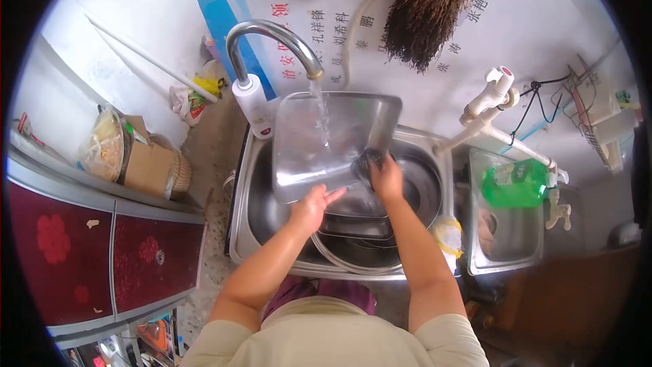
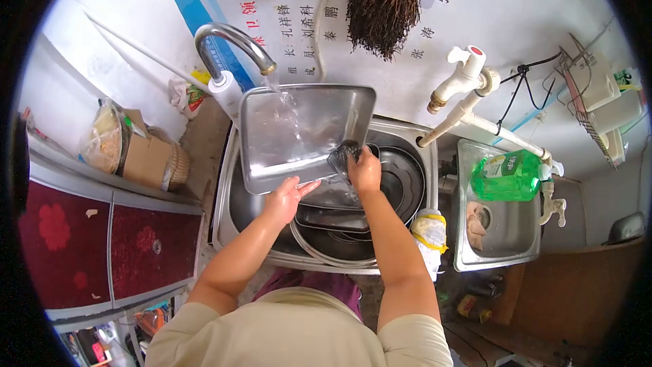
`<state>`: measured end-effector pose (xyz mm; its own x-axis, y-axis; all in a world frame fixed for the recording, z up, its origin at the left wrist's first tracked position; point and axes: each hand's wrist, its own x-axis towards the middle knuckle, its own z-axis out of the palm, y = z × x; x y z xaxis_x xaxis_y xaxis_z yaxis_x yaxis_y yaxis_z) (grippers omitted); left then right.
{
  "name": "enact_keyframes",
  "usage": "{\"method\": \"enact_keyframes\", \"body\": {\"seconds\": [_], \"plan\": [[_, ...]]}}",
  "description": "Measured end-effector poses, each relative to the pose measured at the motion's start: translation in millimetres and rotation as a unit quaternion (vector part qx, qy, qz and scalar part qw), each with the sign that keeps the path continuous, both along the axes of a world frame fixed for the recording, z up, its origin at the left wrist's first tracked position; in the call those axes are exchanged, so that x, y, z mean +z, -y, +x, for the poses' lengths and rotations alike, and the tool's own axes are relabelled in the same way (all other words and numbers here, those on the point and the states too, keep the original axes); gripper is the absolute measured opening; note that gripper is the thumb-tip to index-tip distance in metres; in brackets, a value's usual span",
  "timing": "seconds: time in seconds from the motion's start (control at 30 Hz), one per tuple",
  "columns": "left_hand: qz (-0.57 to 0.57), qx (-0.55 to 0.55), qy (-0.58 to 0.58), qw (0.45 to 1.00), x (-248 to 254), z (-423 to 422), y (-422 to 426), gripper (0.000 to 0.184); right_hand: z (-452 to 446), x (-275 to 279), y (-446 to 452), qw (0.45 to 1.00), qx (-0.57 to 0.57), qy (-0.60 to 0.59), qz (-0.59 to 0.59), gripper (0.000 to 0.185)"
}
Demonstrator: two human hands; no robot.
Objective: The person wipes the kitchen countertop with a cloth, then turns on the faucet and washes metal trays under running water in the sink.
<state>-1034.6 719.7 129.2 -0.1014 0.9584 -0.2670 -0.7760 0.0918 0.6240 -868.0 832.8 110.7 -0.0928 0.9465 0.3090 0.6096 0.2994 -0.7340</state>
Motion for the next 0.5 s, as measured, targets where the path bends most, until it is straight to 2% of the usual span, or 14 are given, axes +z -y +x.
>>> {"method": "enact_keyframes", "body": {"seconds": [0.1,0.13,0.23,0.3,0.33,0.37,0.4,0.5], "plan": [[-0.005,0.0,0.003,1.0,-2,-2,-4,0.02,0,21,-8,0.983,-0.036,0.177,0.015,0.022],[0.006,-0.01,-0.006,1.0,-3,-4,-6,0.019,-1,26,-9,0.984,-0.032,0.176,0.013,0.022],[0.036,-0.028,-0.017,0.999,-2,-7,-8,0.019,-13,23,-5,0.997,-0.074,0.01,0.03,0.019],[0.051,-0.025,-0.004,0.998,11,-6,-6,0.02,-18,26,3,0.982,-0.076,-0.152,-0.084,0.019],[0.058,-0.021,-0.008,0.998,14,-6,-5,0.021,-20,23,5,0.956,-0.074,-0.252,-0.131,0.021],[0.065,-0.017,-0.012,0.998,17,-7,-5,0.024,-22,23,5,0.918,-0.071,-0.347,-0.177,0.023],[0.071,-0.013,-0.015,0.997,18,-7,-3,0.03,-16,26,4,0.795,-0.038,-0.532,-0.289,0.03],[0.066,0.008,0.02,0.998,18,-4,-4,0.029,-8,22,7,0.598,0.037,-0.734,-0.32,0.033]]}}
